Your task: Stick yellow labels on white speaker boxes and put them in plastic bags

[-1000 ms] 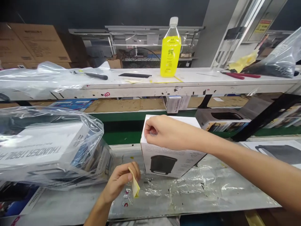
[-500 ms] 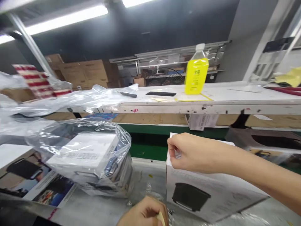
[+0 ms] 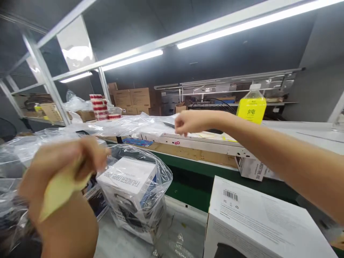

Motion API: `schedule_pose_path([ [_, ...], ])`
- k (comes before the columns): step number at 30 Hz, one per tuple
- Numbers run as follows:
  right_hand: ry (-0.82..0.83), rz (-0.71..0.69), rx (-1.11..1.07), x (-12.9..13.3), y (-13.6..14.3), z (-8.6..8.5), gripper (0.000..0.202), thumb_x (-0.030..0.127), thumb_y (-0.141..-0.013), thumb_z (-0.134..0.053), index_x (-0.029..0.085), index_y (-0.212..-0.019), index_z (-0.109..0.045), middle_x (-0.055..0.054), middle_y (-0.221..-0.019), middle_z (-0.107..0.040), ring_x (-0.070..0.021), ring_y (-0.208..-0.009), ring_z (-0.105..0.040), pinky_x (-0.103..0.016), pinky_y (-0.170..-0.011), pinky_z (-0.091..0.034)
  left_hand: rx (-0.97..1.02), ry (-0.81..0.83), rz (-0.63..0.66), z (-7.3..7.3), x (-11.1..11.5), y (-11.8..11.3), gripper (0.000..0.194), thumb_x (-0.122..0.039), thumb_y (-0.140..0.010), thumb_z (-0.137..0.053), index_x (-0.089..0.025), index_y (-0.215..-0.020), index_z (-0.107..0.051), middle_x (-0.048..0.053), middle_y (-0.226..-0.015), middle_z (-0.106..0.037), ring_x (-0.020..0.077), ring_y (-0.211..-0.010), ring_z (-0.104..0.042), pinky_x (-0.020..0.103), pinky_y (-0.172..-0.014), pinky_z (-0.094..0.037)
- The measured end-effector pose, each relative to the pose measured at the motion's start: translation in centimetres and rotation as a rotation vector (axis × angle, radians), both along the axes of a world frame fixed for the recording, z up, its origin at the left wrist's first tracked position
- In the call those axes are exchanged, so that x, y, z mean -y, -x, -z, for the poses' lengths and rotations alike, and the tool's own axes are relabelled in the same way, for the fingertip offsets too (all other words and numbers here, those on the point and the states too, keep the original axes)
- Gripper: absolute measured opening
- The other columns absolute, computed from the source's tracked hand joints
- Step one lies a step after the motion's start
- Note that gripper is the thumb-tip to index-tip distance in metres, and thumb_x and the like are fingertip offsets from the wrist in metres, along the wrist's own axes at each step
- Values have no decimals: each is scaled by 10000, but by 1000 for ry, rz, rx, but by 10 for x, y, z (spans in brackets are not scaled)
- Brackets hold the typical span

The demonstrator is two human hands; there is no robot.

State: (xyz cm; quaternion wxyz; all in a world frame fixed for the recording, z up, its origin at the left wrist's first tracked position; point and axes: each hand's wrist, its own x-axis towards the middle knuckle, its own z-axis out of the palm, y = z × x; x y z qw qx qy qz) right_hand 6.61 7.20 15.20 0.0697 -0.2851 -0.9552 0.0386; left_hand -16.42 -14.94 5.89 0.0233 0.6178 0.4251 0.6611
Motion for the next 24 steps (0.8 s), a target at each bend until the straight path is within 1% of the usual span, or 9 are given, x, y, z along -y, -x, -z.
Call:
schedule_pose_path([
  [2, -169, 21, -74, -20, 40, -12, 140, 230, -927, -631, 201, -976, -759, -66, -1048, -810, -232, -965, -747, -338, -809, -540, -239, 109, -215, -52, -39, 20, 537, -634, -985, -547, -244, -676, -750, 9, -500, -480, 163, -500, -418, 348, -571, -366],
  [4, -243, 71, -91, -41, 77, -10, 188, 209, -950, -644, 152, -1084, -764, -122, -1157, -793, -269, -1072, -728, -367, -906, -540, -496, 304, -492, -87, -90, 45, 446, -592, -953, -607, -206, -852, -806, 56, -730, -694, 192, -648, -552, 348, -658, -415],
  [5, -251, 98, -75, -50, 94, -4, 201, 217, -967, -654, 130, -1116, -758, -142, -1182, -782, -281, -1103, -719, -393, -947, -543, -629, 443, -564, -94, -116, 58, 434, -600, -900, -672, -201, -995, -813, 90, -955, -778, 239, -817, -647, 354, -740, -457],
  [7, -244, 131, -22, -67, 120, 12, 238, 285, -999, -684, 115, -1156, -740, -150, -1215, -757, -279, -1136, -709, -449, -1005, -556, -894, 784, -637, -92, -161, 82, 695, -598, -744, -824, -201, -1306, -731, 146, -1334, -741, 325, -1123, -669, 368, -896, -494],
  [10, -241, 148, 28, -84, 143, 37, 321, 389, -1019, -698, 157, -1240, -701, -115, -1304, -707, -254, -1176, -691, -486, -1036, -573, -959, 926, -656, -67, -201, 111, 668, -409, -579, -940, -214, -1198, -783, 160, -1295, -770, 367, -1164, -679, 387, -962, -505],
  [12, -257, 168, 26, -91, 149, 48, 343, 390, -1024, -691, 169, -1286, -682, -114, -1347, -683, -261, -1197, -680, -494, -1038, -577, -936, 902, -651, -59, -211, 126, 404, -346, -621, -894, -208, -995, -824, 147, -1156, -810, 359, -1116, -699, 392, -964, -502],
  [15, -328, 236, -38, -103, 148, 56, 398, 397, -1032, -672, 188, -1370, -642, -133, -1477, -603, -298, -1311, -616, -547, -1104, -531, -864, 834, -589, -71, -216, 150, 137, -335, -731, -792, -210, -782, -818, 92, -939, -826, 292, -971, -722, 337, -918, -493],
  [20, -266, 330, -48, -129, 142, 56, 387, 396, -1032, -675, 187, -1357, -644, -124, -1418, -637, -278, -1236, -657, -515, -1045, -573, -573, 572, -632, -100, -233, 178, 239, -284, -885, -624, -159, -909, -826, 72, -890, -780, 237, -865, -638, 310, -824, -444],
  [24, -175, 345, -27, -143, 146, 63, 368, 393, -1029, -683, 170, -1321, -662, -123, -1369, -664, -265, -1195, -676, -494, -1024, -586, -266, 306, -757, -111, -255, 169, 294, -248, -998, -504, -99, -1070, -746, 109, -997, -728, 224, -887, -567, 327, -792, -404],
])
